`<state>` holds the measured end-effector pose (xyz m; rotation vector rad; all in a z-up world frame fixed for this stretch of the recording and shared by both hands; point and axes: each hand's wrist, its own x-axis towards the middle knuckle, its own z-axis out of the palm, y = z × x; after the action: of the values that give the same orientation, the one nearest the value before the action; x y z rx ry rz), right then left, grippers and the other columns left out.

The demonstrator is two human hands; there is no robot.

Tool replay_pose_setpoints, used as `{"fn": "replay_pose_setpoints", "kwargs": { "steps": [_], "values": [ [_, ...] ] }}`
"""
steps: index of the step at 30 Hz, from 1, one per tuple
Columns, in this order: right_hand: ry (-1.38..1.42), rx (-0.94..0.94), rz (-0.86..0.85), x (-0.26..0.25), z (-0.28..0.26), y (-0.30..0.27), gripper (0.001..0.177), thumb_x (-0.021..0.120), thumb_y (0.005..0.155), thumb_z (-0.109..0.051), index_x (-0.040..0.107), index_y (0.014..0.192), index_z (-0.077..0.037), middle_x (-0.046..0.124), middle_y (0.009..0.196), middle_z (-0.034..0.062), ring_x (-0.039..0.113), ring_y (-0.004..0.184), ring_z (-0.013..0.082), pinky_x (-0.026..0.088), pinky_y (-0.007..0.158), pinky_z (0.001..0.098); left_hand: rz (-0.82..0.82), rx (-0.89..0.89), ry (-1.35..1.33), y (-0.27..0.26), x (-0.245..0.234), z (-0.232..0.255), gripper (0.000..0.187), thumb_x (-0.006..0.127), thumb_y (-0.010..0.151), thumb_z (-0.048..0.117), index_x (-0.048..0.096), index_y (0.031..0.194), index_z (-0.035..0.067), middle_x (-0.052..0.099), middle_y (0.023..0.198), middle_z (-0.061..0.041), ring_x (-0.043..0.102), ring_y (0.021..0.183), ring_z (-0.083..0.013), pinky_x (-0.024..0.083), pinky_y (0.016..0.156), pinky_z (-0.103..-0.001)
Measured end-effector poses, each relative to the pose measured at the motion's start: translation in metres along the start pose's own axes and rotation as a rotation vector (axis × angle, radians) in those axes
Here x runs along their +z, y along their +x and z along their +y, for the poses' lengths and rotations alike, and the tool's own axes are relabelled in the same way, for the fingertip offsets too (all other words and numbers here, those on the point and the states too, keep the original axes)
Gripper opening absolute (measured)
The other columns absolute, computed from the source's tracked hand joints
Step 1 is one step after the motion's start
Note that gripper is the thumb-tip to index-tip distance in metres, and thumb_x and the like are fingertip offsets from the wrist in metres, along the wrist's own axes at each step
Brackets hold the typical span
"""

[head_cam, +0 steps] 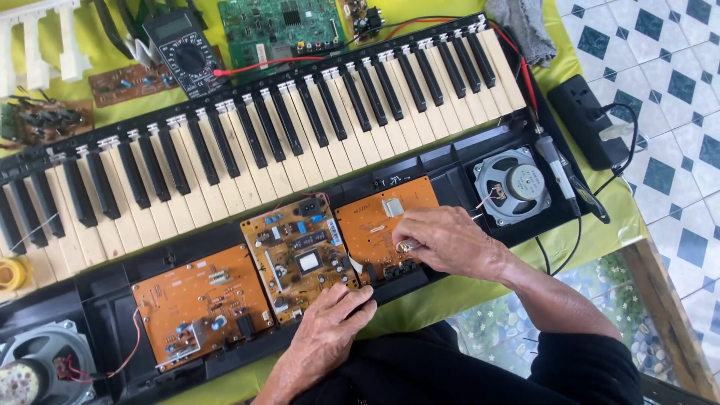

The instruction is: The person uses a screwdriver to work on the internal circuit boards of a disassembled electronic keyboard. They manipulate components and wires on the orange PCBs while the keyboard keys and speakers remain visible in the frame.

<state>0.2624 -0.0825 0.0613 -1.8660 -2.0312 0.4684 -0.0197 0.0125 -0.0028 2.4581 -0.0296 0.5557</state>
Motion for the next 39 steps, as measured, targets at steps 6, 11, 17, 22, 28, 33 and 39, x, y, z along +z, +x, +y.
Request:
{"fn": "replay_pose_setpoints", "kwargs": {
  "steps": [6,11,17,22,28,33,39],
  "values": [
    [-0.02,0.056,-0.062,0.005,0.007,-0.006,0.021,0.08,0.085,-0.019,0.062,0.097,-0.022,0.067,0.087,-0.0074,0.065,0.07,0.0108,0.057,0.061,0.0286,0.009,-0.021,-0.03,0.0,0.001,-0.001,0.036,0.057,0.085,-0.022,0.069,0.112,-0.002,0.065,0.128,-0.015,0.053,0.09,-0.0262,0.053,0.068,-0.041],
    [-0.047,0.119,-0.093,0.01,0.016,-0.02,0.014,0.078,0.087,-0.019,0.065,0.092,-0.022,0.064,0.079,-0.0081,0.062,0.063,0.0098,0.059,0.064,0.0307,-0.003,-0.043,-0.072,0.005,-0.004,0.002,0.037,0.058,0.085,-0.023,0.068,0.114,-0.002,0.065,0.129,-0.015,0.054,0.091,-0.0268,0.052,0.07,-0.043],
    [-0.144,0.227,-0.181,0.022,0.022,-0.039,0.01,0.066,0.094,-0.018,0.061,0.086,-0.02,0.059,0.08,-0.0059,0.061,0.07,0.0159,0.054,0.053,0.0367,-0.015,-0.033,-0.004,-0.002,0.003,-0.001,0.028,0.061,0.091,-0.013,0.069,0.114,0.001,0.063,0.13,-0.015,0.053,0.092,-0.0287,0.054,0.072,-0.046],
    [-0.126,0.269,-0.173,0.032,0.026,-0.051,0.009,0.068,0.092,-0.017,0.062,0.087,-0.02,0.058,0.08,-0.0053,0.06,0.069,0.0175,0.05,0.048,0.0363,0.006,-0.07,-0.026,0.002,0.0,0.004,0.021,0.064,0.095,-0.006,0.071,0.113,0.001,0.065,0.129,-0.015,0.055,0.095,-0.0283,0.055,0.073,-0.046],
    [-0.128,0.276,-0.105,0.039,0.024,-0.054,0.011,0.064,0.095,-0.013,0.063,0.086,-0.019,0.058,0.081,-0.0046,0.06,0.071,0.0151,0.055,0.048,0.0314,-0.028,-0.109,-0.035,-0.006,0.007,0.0,0.03,0.063,0.093,-0.01,0.071,0.119,0.003,0.062,0.135,-0.012,0.054,0.096,-0.0295,0.052,0.068,-0.047],
    [-0.127,0.232,-0.022,0.042,0.017,-0.053,0.013,0.068,0.094,-0.012,0.06,0.083,-0.017,0.056,0.08,-0.0045,0.058,0.071,0.0134,0.052,0.043,0.0296,-0.015,-0.102,-0.057,-0.002,0.005,0.003,0.023,0.063,0.098,-0.002,0.07,0.119,0.002,0.062,0.133,-0.013,0.055,0.098,-0.0294,0.054,0.075,-0.048],
    [-0.188,0.237,-0.031,0.044,0.014,-0.055,0.016,0.067,0.095,-0.014,0.058,0.082,-0.019,0.055,0.081,-0.0057,0.057,0.071,0.0111,0.051,0.042,0.0282,0.018,-0.084,-0.055,0.001,0.002,0.005,0.018,0.061,0.101,0.007,0.072,0.114,0.001,0.064,0.13,-0.014,0.055,0.096,-0.0286,0.053,0.074,-0.047]
  ]
}}
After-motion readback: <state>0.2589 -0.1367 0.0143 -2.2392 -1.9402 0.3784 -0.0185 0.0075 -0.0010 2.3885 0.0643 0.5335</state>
